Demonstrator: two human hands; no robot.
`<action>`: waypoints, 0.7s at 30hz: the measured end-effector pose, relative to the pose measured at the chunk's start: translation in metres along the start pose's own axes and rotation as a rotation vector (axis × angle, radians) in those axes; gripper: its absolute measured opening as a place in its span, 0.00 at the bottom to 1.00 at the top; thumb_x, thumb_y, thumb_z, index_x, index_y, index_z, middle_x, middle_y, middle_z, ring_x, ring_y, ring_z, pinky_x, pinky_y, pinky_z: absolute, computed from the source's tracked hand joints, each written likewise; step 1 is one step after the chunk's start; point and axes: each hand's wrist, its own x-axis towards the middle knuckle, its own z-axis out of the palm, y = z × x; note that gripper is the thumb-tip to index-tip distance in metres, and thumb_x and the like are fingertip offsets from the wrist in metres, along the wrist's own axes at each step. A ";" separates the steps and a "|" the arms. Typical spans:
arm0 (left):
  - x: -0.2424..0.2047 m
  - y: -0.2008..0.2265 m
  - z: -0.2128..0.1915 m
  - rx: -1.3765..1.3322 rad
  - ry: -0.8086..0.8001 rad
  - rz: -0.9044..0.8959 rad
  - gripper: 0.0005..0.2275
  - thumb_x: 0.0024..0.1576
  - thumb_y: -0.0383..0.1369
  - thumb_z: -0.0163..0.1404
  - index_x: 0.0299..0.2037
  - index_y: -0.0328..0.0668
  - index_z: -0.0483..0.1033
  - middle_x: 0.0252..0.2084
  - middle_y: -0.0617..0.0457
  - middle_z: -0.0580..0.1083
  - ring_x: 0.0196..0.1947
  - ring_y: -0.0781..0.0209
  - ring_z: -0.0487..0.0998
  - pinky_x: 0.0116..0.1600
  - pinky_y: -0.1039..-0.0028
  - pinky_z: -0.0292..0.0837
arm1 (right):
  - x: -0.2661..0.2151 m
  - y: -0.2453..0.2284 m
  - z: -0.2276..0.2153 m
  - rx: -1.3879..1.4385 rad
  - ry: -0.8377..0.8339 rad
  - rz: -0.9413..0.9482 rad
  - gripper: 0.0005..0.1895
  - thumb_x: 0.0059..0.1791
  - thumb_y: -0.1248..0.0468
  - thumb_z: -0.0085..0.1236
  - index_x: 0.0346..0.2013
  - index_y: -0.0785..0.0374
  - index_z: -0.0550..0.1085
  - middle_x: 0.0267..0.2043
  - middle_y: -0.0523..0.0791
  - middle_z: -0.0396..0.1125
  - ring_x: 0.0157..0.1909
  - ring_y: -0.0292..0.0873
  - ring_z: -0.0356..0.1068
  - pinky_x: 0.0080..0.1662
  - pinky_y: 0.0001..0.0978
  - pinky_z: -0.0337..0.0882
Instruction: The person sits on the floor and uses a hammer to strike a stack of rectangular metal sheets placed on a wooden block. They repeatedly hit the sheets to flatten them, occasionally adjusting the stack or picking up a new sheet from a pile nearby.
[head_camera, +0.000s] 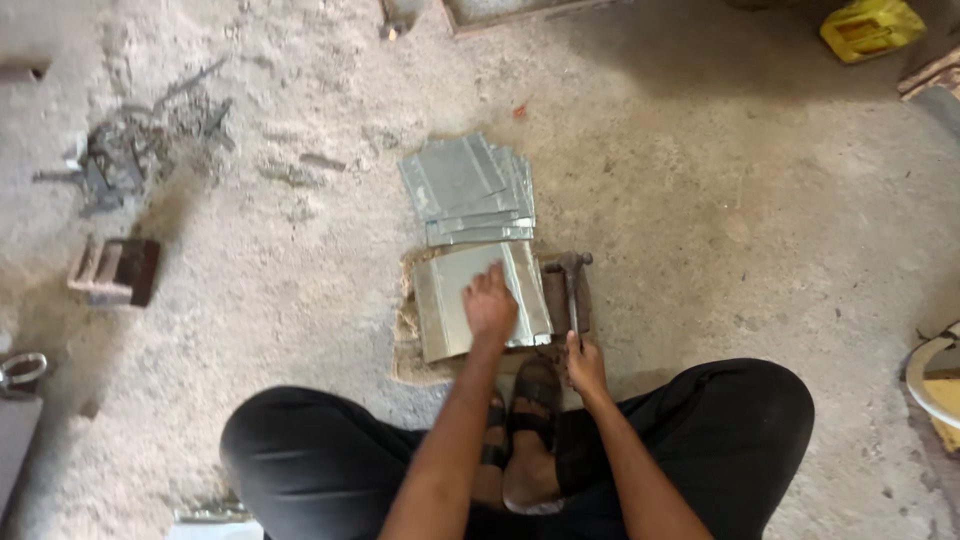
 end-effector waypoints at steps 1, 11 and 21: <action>0.002 -0.012 -0.005 0.044 -0.001 0.001 0.29 0.64 0.33 0.35 0.79 0.46 0.50 0.81 0.47 0.51 0.76 0.49 0.54 0.75 0.51 0.51 | 0.001 -0.002 -0.002 0.034 -0.020 0.009 0.26 0.55 0.40 0.45 0.27 0.59 0.66 0.16 0.38 0.55 0.14 0.35 0.55 0.18 0.31 0.55; 0.003 -0.031 -0.011 0.007 0.064 -0.025 0.26 0.67 0.42 0.28 0.77 0.48 0.44 0.80 0.57 0.43 0.80 0.55 0.39 0.77 0.46 0.25 | -0.109 -0.087 -0.017 0.193 -0.073 -0.203 0.19 0.55 0.47 0.49 0.36 0.59 0.67 0.21 0.37 0.57 0.19 0.33 0.55 0.21 0.27 0.56; 0.019 -0.039 -0.003 0.029 0.129 0.002 0.26 0.68 0.41 0.26 0.77 0.48 0.45 0.80 0.59 0.45 0.79 0.56 0.40 0.77 0.46 0.24 | -0.160 -0.060 -0.018 -0.313 -0.106 -0.392 0.22 0.58 0.48 0.42 0.33 0.63 0.69 0.19 0.42 0.62 0.21 0.33 0.62 0.24 0.30 0.62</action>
